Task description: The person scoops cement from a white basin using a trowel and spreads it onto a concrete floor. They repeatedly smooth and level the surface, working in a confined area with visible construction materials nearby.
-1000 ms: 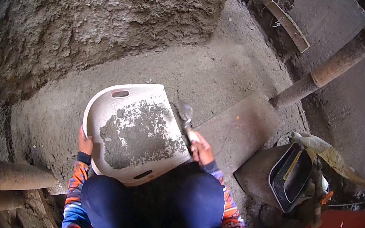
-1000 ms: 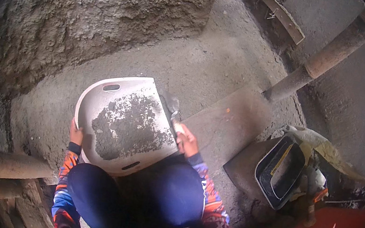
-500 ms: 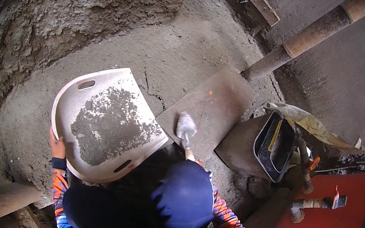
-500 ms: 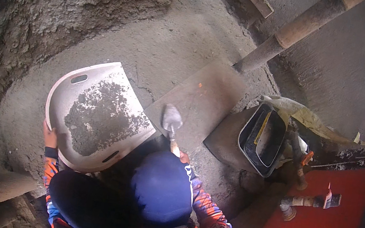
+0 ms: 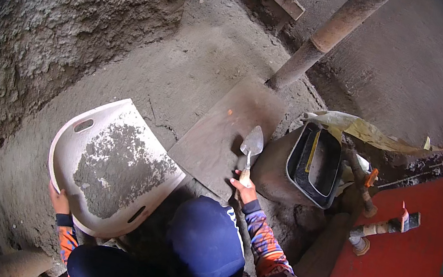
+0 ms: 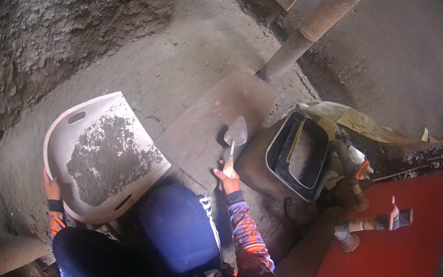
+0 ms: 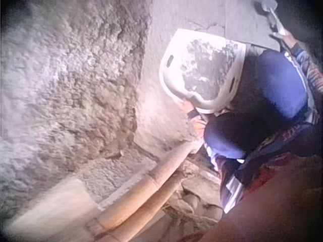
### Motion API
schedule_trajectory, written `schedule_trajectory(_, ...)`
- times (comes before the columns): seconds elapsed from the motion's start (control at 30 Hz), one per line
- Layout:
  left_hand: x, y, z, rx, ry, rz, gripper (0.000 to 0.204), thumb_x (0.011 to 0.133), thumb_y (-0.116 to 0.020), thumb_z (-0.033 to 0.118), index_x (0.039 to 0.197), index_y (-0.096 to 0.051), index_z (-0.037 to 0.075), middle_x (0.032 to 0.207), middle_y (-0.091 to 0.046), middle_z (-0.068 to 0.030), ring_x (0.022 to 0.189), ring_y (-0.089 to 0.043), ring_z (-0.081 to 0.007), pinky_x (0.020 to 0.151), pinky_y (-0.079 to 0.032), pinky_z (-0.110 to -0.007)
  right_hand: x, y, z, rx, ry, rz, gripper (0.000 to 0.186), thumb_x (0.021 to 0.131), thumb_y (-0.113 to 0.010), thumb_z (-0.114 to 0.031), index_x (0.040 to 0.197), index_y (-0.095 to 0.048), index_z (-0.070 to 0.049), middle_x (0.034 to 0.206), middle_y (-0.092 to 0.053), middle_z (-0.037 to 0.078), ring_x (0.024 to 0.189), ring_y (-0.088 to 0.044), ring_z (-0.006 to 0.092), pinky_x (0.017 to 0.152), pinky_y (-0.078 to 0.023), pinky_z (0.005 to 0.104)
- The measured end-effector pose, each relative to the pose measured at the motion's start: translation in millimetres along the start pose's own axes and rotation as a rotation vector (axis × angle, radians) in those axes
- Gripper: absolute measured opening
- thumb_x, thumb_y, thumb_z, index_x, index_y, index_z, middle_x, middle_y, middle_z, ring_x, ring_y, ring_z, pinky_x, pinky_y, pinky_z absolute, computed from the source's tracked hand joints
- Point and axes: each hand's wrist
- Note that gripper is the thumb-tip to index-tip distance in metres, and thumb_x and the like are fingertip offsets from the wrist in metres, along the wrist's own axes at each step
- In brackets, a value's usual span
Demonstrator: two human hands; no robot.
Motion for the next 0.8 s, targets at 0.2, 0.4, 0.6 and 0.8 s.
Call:
schedule_trajectory(0.2,-0.7,0.1,-1.4,-0.022,0.003,0.012,0.062,0.074,-0.052,-0.007,0.134,-0.037,-0.003,0.131,-0.045,-0.021,0.123,-0.043,-0.0321,0.106,-0.028,-0.036,19.4,-6.6,1.6,-0.098,-0.145,-0.005,0.031,0.07,-0.077,-0.01,0.097,-0.064,-0.002,0.086,-0.061,-0.001,0.076,-0.055,0.0087,0.071,-0.044,0.0237)
schedule_trajectory(0.4,-14.4,4.1,83.5,0.427,-0.27,0.147,0.071,0.07,-0.054,-0.002,0.137,-0.031,-0.001,0.137,-0.034,-0.0281,0.128,-0.031,-0.0437,0.11,-0.022,-0.046,-1.2,-31.8,-17.1,-0.036,0.067,0.27,0.019,0.071,-0.07,-0.003,0.089,-0.065,-0.002,0.077,-0.06,-0.001,0.068,-0.054,0.0083,0.063,-0.044,0.024)
schedule_trajectory(0.6,-5.7,-25.6,183.8,0.46,-0.533,0.056,0.069,0.069,-0.059,0.007,0.134,-0.037,0.0,0.139,-0.032,-0.0282,0.128,-0.032,-0.0436,0.108,-0.024,-0.046,-30.4,-38.1,-54.6,-0.141,0.385,0.442,0.018,0.071,-0.066,-0.005,0.088,-0.064,0.0,0.081,-0.063,0.003,0.071,-0.058,0.0122,0.068,-0.047,0.0268)
schedule_trajectory(0.8,-29.7,-83.3,208.6,0.269,-0.538,-0.117,0.061,0.07,-0.059,0.008,0.129,-0.043,0.0,0.136,-0.036,-0.0275,0.125,-0.035,-0.0438,0.106,-0.026,-0.048,-22.6,-42.1,-62.6,-0.199,0.479,0.47,0.02,0.073,-0.066,-0.006,0.091,-0.059,0.0,0.083,-0.061,0.004,0.075,-0.057,0.0125,0.071,-0.047,0.0274)
Point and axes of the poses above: each hand's wrist, its own x-axis towards the middle knuckle, its own y-axis out of the back of the hand, z = x × y
